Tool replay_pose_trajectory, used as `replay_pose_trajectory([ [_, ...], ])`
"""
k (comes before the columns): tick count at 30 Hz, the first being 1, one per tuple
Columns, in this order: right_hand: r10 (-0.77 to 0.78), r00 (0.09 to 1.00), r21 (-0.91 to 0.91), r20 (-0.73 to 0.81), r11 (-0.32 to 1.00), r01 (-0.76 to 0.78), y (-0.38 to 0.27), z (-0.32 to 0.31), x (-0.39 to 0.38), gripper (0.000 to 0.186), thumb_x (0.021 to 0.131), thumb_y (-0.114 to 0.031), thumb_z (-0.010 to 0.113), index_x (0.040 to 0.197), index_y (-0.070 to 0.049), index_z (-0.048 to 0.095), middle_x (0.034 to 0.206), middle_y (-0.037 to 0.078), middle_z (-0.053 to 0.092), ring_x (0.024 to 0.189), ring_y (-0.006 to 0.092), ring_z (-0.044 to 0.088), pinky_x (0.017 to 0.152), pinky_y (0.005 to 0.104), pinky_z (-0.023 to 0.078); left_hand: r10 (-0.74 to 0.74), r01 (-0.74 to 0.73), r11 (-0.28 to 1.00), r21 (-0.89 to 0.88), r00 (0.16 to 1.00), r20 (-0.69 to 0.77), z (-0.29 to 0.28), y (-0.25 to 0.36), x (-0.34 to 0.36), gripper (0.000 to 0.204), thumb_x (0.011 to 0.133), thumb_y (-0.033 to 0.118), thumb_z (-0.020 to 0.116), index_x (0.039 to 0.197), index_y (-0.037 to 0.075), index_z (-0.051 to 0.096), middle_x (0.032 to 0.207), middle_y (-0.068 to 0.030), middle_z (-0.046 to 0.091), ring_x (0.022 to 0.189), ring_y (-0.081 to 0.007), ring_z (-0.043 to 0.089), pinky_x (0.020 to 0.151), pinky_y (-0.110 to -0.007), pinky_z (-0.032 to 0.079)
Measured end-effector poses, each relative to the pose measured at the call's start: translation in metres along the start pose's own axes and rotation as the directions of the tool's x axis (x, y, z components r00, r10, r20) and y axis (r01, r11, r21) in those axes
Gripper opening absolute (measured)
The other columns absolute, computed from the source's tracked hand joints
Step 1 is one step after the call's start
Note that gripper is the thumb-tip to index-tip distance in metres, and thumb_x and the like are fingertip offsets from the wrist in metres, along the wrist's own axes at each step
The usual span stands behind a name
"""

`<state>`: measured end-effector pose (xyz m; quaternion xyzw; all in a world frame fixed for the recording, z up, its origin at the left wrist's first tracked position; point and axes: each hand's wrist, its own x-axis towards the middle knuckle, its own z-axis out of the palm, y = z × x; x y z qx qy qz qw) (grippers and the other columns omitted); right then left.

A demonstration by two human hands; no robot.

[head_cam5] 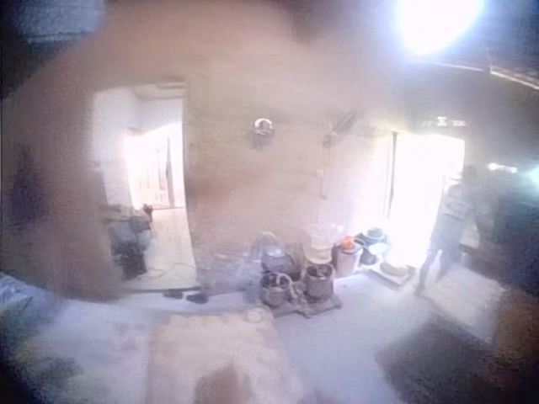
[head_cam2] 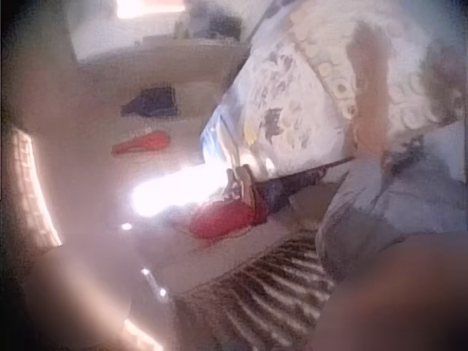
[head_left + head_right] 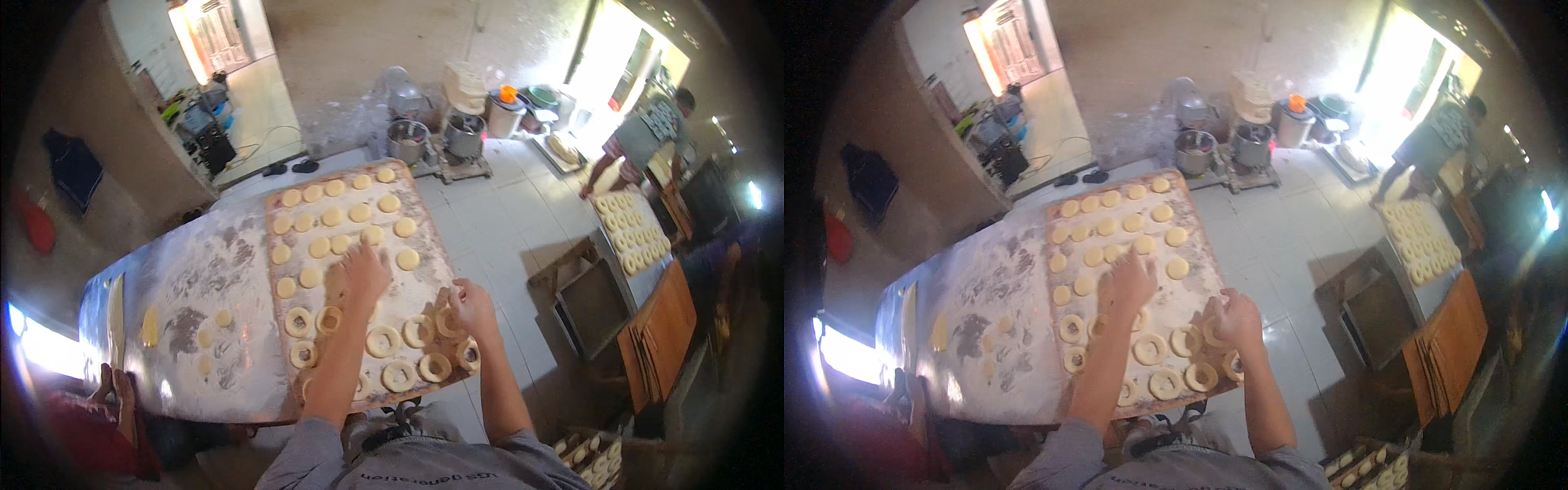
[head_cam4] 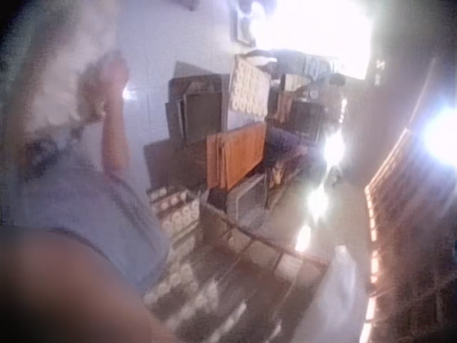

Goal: The person shapes small dough pieces into ring shapes by hand and places them on a wooden board. A coworker rolls out dough nearby while another person moves a completed board to a rack.

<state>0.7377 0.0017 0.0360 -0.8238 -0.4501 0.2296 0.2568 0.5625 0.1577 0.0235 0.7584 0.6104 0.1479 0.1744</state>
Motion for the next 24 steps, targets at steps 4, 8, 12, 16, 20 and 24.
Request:
replay_pose_trajectory([
  [4,-0.167,0.986,0.016,0.001,0.986,0.167,-0.030,0.040,0.057,0.044,0.085,-0.037,0.060,0.109,-0.001,0.063,0.093,0.028,0.065,0.090,0.0415,0.062,0.081,0.0477,0.049,0.015,0.023,0.975,0.223,0.986,-0.168,-0.020,-0.049,0.061,0.054,0.093,0.046,0.050,0.122,0.001,0.056,0.117,-0.0267,0.059,0.105,-0.0405,0.060,0.090,-0.053,0.046],
  [8,-0.264,0.948,-0.267,-0.177,0.940,0.211,-0.056,0.085,0.084,0.037,0.084,-0.028,0.060,0.101,0.005,0.060,0.084,0.028,0.065,0.085,0.0416,0.063,0.075,0.0479,0.049,0.180,-0.184,0.963,0.196,0.983,0.036,-0.004,-0.031,0.074,0.051,0.090,0.045,0.057,0.117,0.002,0.061,0.111,-0.0235,0.064,0.107,-0.0381,0.060,0.091,-0.050,0.047],
  [12,-0.296,0.951,-0.024,-0.092,0.955,0.295,-0.090,0.092,0.079,0.027,0.082,-0.019,0.062,0.097,0.003,0.057,0.082,0.021,0.064,0.078,0.0342,0.064,0.071,0.0426,0.049,0.272,-0.238,0.927,-0.289,0.959,0.084,0.016,-0.044,0.073,0.035,0.088,0.027,0.057,0.112,0.002,0.056,0.109,-0.0240,0.062,0.104,-0.0398,0.060,0.087,-0.049,0.048],
  [16,-0.329,0.944,0.414,0.007,0.861,0.297,-0.137,0.119,0.016,0.035,0.081,-0.015,0.067,0.110,-0.001,0.056,0.090,0.016,0.067,0.085,0.0275,0.066,0.072,0.0409,0.051,0.146,-0.316,0.766,-0.559,0.934,-0.327,-0.044,-0.108,-0.018,0.041,0.084,0.020,0.063,0.118,-0.001,0.053,0.099,-0.0266,0.064,0.097,-0.0422,0.061,0.082,-0.050,0.048],
  [20,-0.510,0.804,0.371,0.307,0.842,0.392,-0.237,0.193,-0.041,0.028,0.081,-0.017,0.070,0.105,-0.004,0.063,0.097,0.012,0.069,0.084,0.0255,0.068,0.072,0.0369,0.053,-0.078,-0.037,0.842,-0.538,0.979,-0.190,-0.121,-0.258,-0.128,0.034,0.084,0.018,0.065,0.114,0.005,0.058,0.108,-0.0218,0.064,0.099,-0.0405,0.061,0.083,-0.048,0.048],
  [24,-0.638,0.734,0.082,0.234,0.765,0.639,-0.274,0.295,-0.038,0.035,0.076,-0.022,0.073,0.106,-0.006,0.065,0.092,0.013,0.068,0.095,0.0278,0.062,0.083,0.0405,0.049,-0.107,0.083,0.906,-0.415,0.994,-0.035,-0.166,-0.336,-0.169,0.028,0.085,0.015,0.063,0.112,0.005,0.059,0.102,-0.0198,0.064,0.096,-0.0398,0.061,0.084,-0.047,0.048],
])
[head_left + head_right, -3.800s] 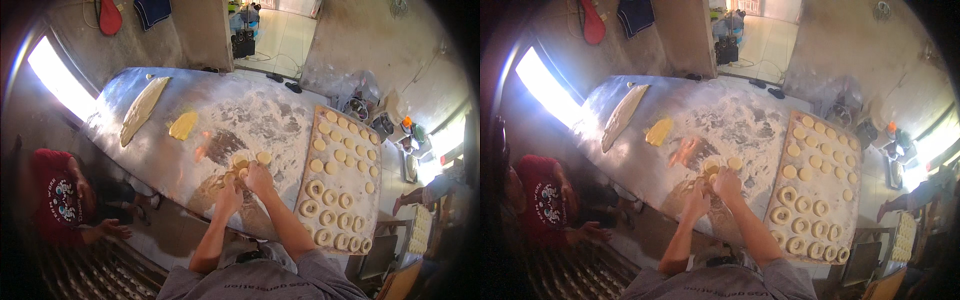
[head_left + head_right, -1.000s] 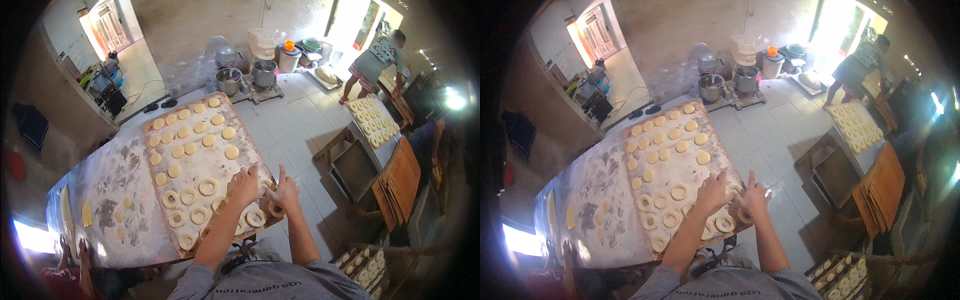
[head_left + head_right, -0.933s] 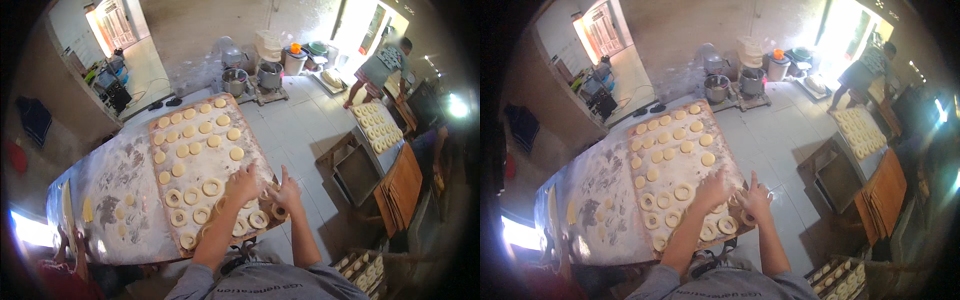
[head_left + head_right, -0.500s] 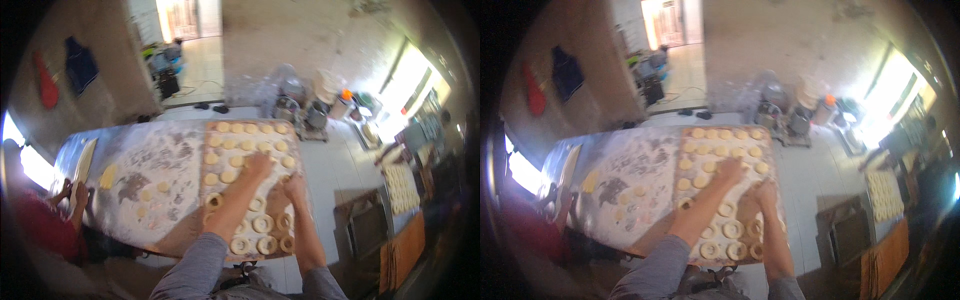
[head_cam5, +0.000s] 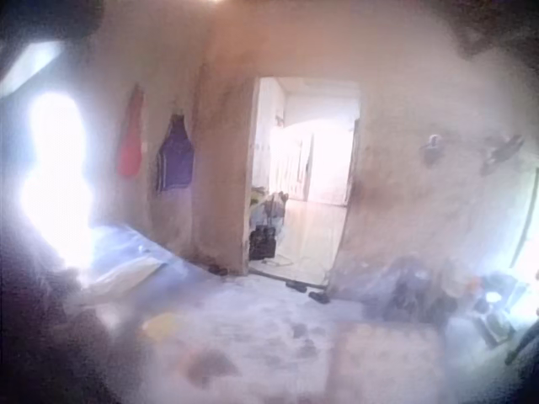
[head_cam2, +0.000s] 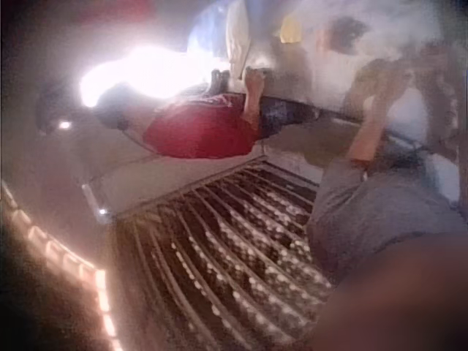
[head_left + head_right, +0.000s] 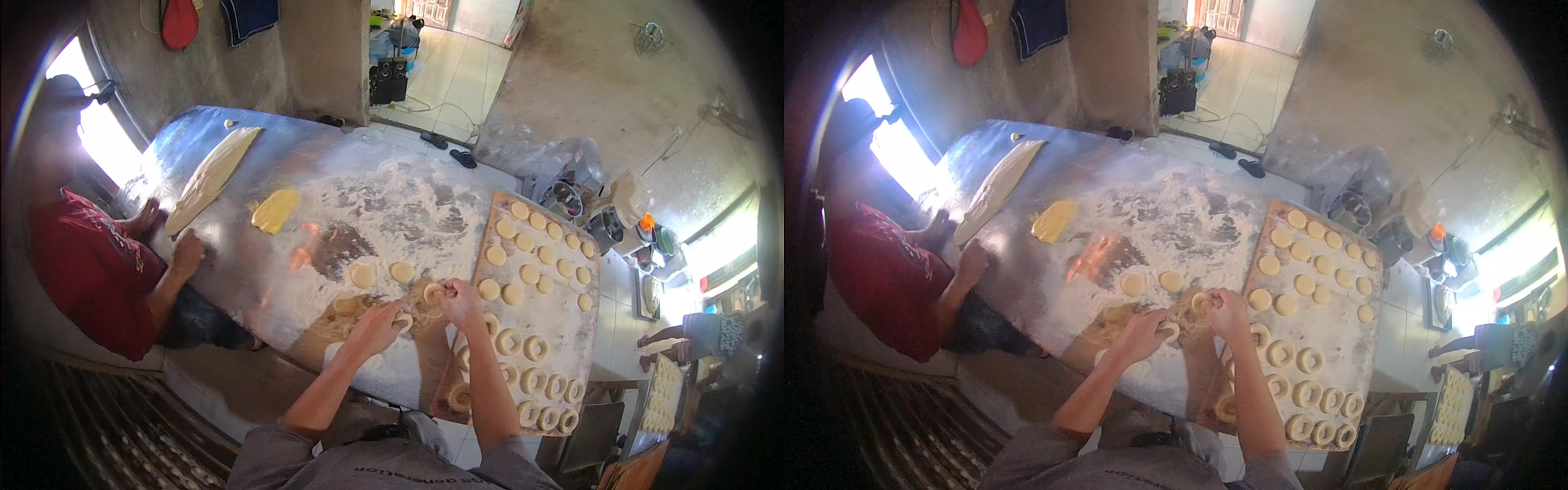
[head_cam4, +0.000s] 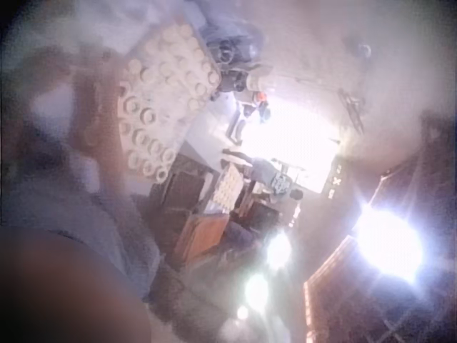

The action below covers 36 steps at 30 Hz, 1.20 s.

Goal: The person shapes small dough pieces into ring shapes by hand and places them on a wooden board. A coworker rolls out dough nearby while another person moves a completed board to a rack.

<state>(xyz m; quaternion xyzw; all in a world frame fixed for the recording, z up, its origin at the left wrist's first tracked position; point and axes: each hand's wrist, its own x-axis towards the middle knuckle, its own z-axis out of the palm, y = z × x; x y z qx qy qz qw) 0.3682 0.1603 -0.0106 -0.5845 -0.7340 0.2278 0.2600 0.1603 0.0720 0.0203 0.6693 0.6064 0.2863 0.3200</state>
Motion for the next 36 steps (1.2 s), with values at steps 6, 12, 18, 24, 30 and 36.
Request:
replay_pose_trajectory([
  [6,0.034,0.997,-0.414,-0.073,0.908,-0.062,-0.036,0.029,0.018,0.033,0.074,-0.025,0.074,0.102,-0.009,0.064,0.095,0.015,0.066,0.097,0.0363,0.059,0.087,0.0466,0.046,-0.071,0.082,0.995,0.059,0.984,-0.162,-0.029,-0.009,0.009,0.029,0.087,0.017,0.061,0.113,0.004,0.058,0.090,-0.0236,0.064,0.090,-0.0415,0.062,0.079,-0.049,0.048],
  [12,0.114,0.959,0.251,0.259,0.951,-0.181,-0.051,0.019,0.016,0.027,0.080,-0.015,0.072,0.099,-0.006,0.055,0.087,0.008,0.062,0.083,0.0240,0.064,0.070,0.0383,0.052,-0.049,0.048,0.998,-0.050,0.999,-0.012,-0.015,-0.021,0.038,0.026,0.090,0.019,0.059,0.108,0.000,0.060,0.085,-0.0214,0.068,0.082,-0.0396,0.065,0.072,-0.048,0.050],
  [18,0.129,0.981,0.571,0.144,0.799,-0.189,-0.074,-0.019,-0.023,0.045,0.076,-0.010,0.076,0.109,-0.006,0.046,0.094,0.012,0.062,0.085,0.0188,0.062,0.073,0.0339,0.051,0.018,0.013,0.902,-0.432,0.997,0.069,-0.026,0.005,0.033,0.030,0.080,0.016,0.073,0.104,0.001,0.066,0.088,-0.0120,0.070,0.081,-0.0220,0.068,0.071,-0.034,0.052],
  [24,0.044,0.962,0.413,-0.271,0.908,0.075,-0.097,0.026,-0.009,0.048,0.080,-0.016,0.065,0.125,-0.005,0.052,0.102,0.013,0.057,0.101,0.0256,0.055,0.089,0.0350,0.044,0.216,-0.237,0.968,-0.078,0.953,-0.212,-0.032,0.017,0.038,0.029,0.073,-0.001,0.062,0.101,-0.002,0.059,0.092,-0.0171,0.060,0.089,-0.0331,0.060,0.079,-0.038,0.048],
  [30,-0.047,0.994,0.990,0.100,0.109,-0.094,-0.084,-0.008,-0.049,0.042,0.087,-0.014,0.060,0.127,-0.006,0.051,0.101,0.003,0.055,0.090,0.0121,0.054,0.079,0.0270,0.045,0.128,-0.185,0.611,-0.770,0.983,-0.135,-0.005,0.019,0.029,0.042,0.085,-0.001,0.052,0.123,0.002,0.036,0.101,-0.0136,0.048,0.099,-0.0275,0.051,0.084,-0.040,0.048],
  [36,0.314,0.950,0.314,0.005,0.901,-0.299,-0.121,-0.043,-0.061,0.060,0.097,-0.057,0.037,0.128,-0.007,0.049,0.078,0.005,0.064,0.080,0.0154,0.063,0.073,0.0295,0.048,0.237,-0.401,0.582,-0.707,0.916,-0.325,0.024,0.016,0.024,0.033,0.100,0.030,0.037,0.114,0.002,0.046,0.100,-0.0105,0.049,0.093,-0.0254,0.052,0.081,-0.037,0.045],
])
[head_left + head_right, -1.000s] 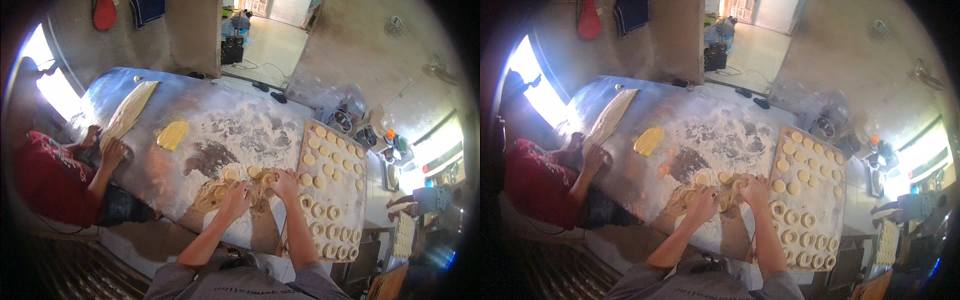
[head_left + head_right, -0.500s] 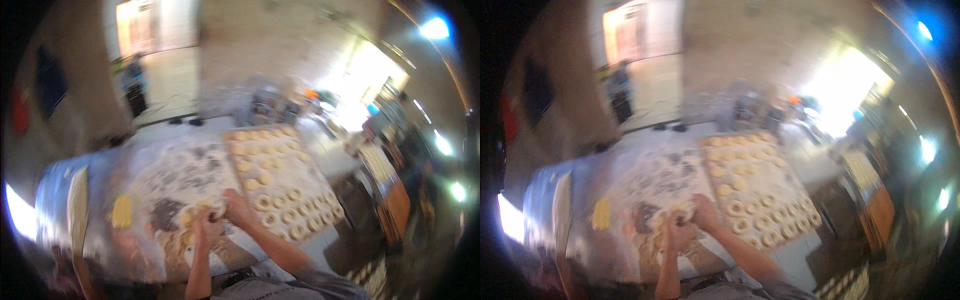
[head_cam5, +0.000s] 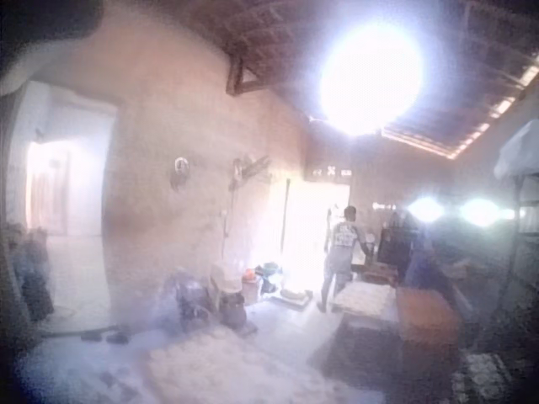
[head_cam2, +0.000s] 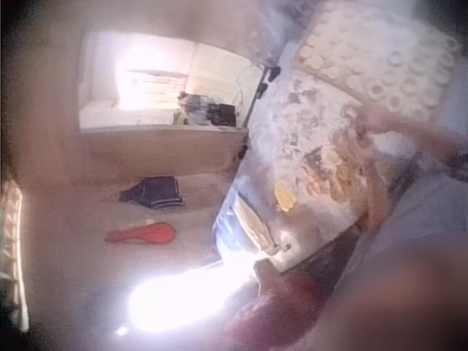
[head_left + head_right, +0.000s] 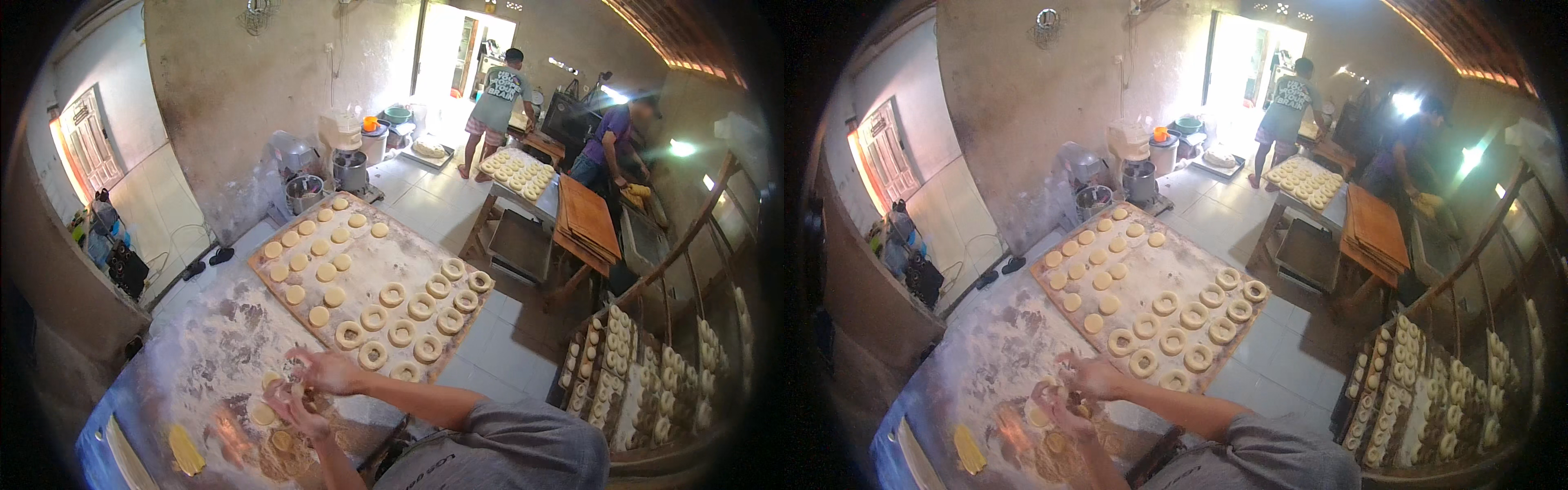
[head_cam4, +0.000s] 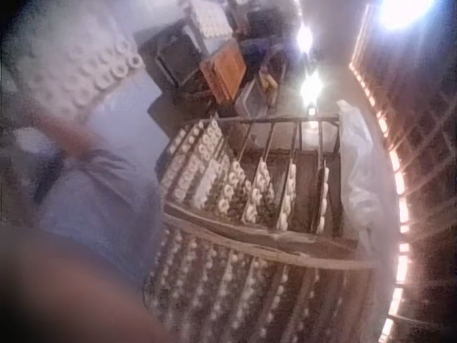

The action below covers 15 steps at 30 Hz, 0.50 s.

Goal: The person shapes small dough pieces into ring shapes by hand and places them on a wooden board. A coworker rolls out dough nearby while another person moves a completed board to a rack.

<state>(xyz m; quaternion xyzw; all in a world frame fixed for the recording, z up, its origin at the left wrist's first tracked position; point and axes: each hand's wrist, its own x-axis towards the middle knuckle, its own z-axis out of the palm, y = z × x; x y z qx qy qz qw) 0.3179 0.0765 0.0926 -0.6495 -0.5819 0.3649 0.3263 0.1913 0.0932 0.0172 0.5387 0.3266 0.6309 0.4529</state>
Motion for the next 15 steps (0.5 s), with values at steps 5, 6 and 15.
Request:
replay_pose_trajectory([
  [5,-0.010,0.992,0.871,0.128,0.479,-0.108,0.014,-0.013,-0.002,0.072,0.092,-0.071,0.031,0.131,-0.012,0.047,0.070,0.010,0.064,0.070,0.0217,0.065,0.062,0.0334,0.050,-0.178,0.168,0.963,0.210,0.984,0.028,0.016,0.002,-0.005,0.039,0.104,0.035,0.030,0.109,0.001,0.048,0.108,-0.0114,0.050,0.094,-0.0261,0.051,0.083,-0.038,0.042],
  [6,-0.019,0.992,0.825,0.129,0.556,-0.096,0.022,-0.018,-0.006,0.066,0.094,-0.064,0.034,0.132,-0.012,0.046,0.074,0.010,0.063,0.070,0.0187,0.063,0.061,0.0309,0.049,-0.204,0.202,0.978,0.059,0.979,0.030,0.030,-0.002,-0.009,0.036,0.105,0.032,0.029,0.108,0.002,0.048,0.108,-0.0114,0.049,0.091,-0.0245,0.051,0.083,-0.036,0.042],
  [15,-0.138,0.977,0.768,0.162,0.640,-0.037,0.061,-0.065,0.005,0.039,0.097,-0.031,0.038,0.132,-0.013,0.041,0.061,0.002,0.048,0.053,0.0138,0.050,0.055,0.0257,0.041,-0.103,0.092,0.970,0.227,0.994,0.037,0.085,-0.010,-0.001,0.014,0.101,0.015,0.041,0.107,0.004,0.049,0.093,-0.0053,0.047,0.072,-0.0128,0.043,0.062,-0.028,0.038],
])
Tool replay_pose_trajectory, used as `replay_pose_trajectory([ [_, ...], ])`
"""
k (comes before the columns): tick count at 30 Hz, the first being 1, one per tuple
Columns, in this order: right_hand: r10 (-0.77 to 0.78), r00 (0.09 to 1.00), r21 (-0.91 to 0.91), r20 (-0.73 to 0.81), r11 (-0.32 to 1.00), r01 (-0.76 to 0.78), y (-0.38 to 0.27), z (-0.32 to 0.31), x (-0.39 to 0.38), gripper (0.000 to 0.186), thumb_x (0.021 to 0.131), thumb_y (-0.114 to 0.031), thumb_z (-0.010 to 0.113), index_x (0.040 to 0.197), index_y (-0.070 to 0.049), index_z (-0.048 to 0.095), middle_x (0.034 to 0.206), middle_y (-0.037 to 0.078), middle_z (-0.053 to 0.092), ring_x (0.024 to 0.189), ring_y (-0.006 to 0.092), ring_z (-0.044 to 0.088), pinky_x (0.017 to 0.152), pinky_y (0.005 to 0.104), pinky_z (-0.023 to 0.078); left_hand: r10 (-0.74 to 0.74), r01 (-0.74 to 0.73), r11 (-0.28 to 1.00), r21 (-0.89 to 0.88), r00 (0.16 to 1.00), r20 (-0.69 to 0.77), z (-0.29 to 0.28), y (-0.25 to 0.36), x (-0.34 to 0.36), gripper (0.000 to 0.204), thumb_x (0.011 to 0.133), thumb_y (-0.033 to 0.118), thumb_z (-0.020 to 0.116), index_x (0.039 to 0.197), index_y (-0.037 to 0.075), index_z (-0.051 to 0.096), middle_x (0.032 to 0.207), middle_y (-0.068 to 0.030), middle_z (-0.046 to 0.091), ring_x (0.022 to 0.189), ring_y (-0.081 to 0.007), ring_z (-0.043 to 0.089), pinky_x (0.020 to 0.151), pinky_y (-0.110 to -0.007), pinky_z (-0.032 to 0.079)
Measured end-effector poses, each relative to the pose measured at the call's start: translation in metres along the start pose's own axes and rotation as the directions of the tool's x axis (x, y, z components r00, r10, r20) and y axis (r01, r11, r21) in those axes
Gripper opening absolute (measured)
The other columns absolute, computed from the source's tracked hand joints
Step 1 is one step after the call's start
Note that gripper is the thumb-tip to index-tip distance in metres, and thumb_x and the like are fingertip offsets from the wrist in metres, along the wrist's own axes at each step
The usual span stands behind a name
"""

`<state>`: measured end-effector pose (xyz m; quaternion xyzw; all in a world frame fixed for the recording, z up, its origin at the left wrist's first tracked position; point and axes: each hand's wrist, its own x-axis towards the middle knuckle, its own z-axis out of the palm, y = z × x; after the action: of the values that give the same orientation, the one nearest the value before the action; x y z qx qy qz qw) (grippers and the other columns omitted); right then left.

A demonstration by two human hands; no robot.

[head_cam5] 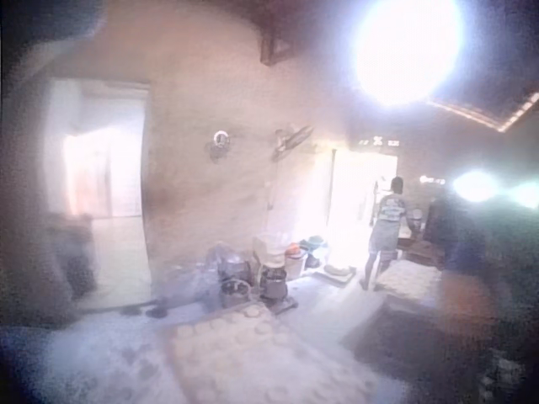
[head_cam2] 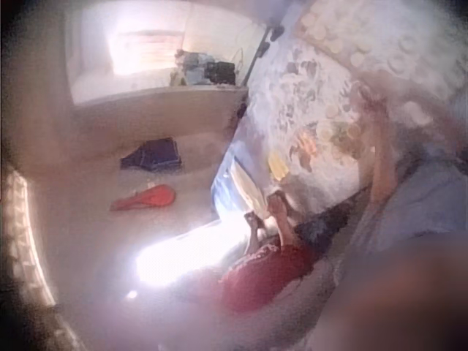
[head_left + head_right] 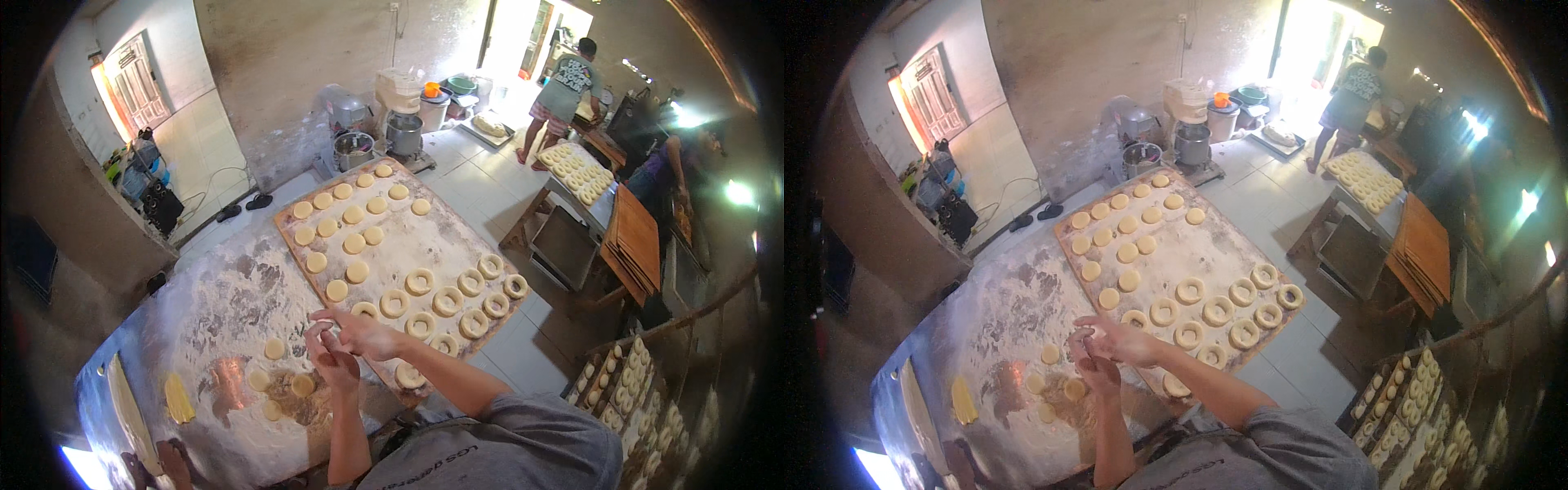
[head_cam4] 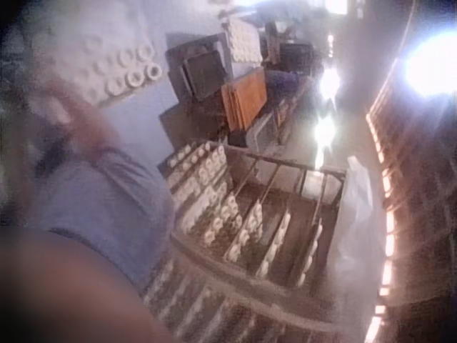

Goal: The person shapes small dough pieces into ring shapes by hand and places them on a wooden board. A coworker rolls out dough nearby while another person moves a completed board to a rack.

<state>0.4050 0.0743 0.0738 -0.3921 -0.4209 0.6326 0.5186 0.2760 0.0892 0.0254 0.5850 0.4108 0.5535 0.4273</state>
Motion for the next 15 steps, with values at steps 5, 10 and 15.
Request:
replay_pose_trajectory([
  [5,-0.097,0.994,-0.444,-0.043,0.894,0.068,-0.029,-0.042,-0.014,0.062,0.095,-0.058,0.036,0.140,-0.014,0.036,0.071,0.012,0.058,0.065,0.0247,0.059,0.065,0.0347,0.047,-0.295,0.288,0.955,0.073,0.946,0.132,0.056,0.037,0.016,0.016,0.100,0.016,0.043,0.106,0.005,0.052,0.081,-0.0131,0.058,0.071,-0.0269,0.057,0.067,-0.038,0.047],
  [10,-0.337,0.938,0.447,0.077,0.853,0.269,-0.006,-0.132,-0.027,0.078,0.088,-0.076,0.031,0.139,-0.017,0.038,0.076,0.014,0.061,0.072,0.0266,0.060,0.066,0.0366,0.047,-0.170,0.090,0.950,0.300,0.953,0.251,0.124,0.034,0.017,0.019,0.100,0.024,0.045,0.106,0.007,0.050,0.080,-0.0239,0.062,0.076,-0.0437,0.063,0.059,-0.050,0.047],
  [15,-0.049,0.956,0.345,-0.289,0.926,0.152,-0.053,-0.168,-0.064,0.077,0.091,-0.074,0.019,0.134,-0.013,0.040,0.076,0.010,0.061,0.061,0.0169,0.059,0.051,0.0261,0.043,-0.133,-0.016,0.924,0.382,0.923,0.360,0.188,0.058,0.022,0.022,0.101,0.029,0.041,0.110,0.009,0.046,0.072,-0.0214,0.062,0.071,-0.0465,0.062,0.061,-0.054,0.046],
])
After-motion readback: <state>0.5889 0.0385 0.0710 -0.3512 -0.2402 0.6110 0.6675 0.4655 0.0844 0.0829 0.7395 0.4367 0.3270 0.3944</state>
